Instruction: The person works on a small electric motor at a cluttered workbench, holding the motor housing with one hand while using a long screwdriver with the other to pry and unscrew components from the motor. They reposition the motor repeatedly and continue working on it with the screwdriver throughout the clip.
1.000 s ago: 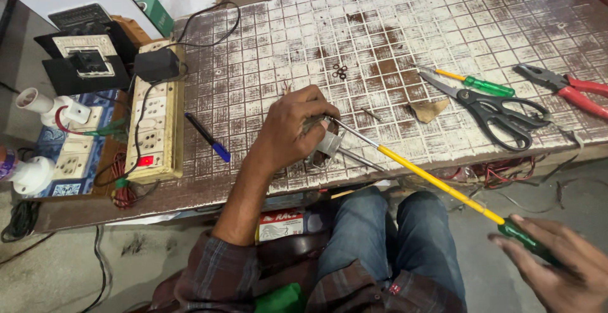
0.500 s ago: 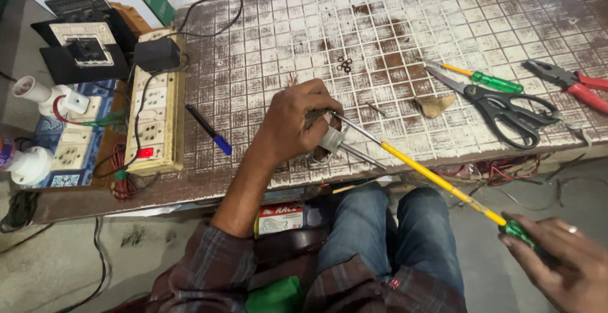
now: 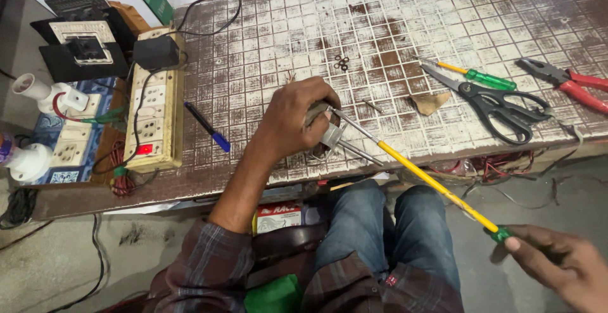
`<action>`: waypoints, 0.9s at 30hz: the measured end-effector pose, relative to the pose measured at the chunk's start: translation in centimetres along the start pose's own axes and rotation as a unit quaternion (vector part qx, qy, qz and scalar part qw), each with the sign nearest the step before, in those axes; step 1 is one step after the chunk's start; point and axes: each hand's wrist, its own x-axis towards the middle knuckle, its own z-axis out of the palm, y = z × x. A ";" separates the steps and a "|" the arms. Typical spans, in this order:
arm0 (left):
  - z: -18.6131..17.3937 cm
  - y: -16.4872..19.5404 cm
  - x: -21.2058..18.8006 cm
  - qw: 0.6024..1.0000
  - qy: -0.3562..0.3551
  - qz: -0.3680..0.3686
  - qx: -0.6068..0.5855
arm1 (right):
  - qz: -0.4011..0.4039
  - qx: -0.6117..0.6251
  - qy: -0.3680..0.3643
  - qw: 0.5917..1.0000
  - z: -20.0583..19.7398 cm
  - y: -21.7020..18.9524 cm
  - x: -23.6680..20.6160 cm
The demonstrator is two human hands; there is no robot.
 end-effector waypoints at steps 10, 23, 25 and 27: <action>0.0 0.5 0.0 1.000 0.010 -0.006 -0.003 | -0.497 -0.460 0.187 0.712 0.6 -3.7 -1.8; 0.7 0.9 0.2 0.999 0.011 -0.023 0.028 | -0.040 -0.100 0.033 0.994 -0.4 -1.8 -1.2; 0.8 0.9 0.1 0.999 0.015 -0.025 0.033 | -0.167 -0.160 0.115 0.966 0.6 -2.2 -1.8; 0.7 0.9 0.1 0.999 0.020 -0.021 0.042 | -0.322 -0.296 0.206 0.875 1.5 -2.8 -2.3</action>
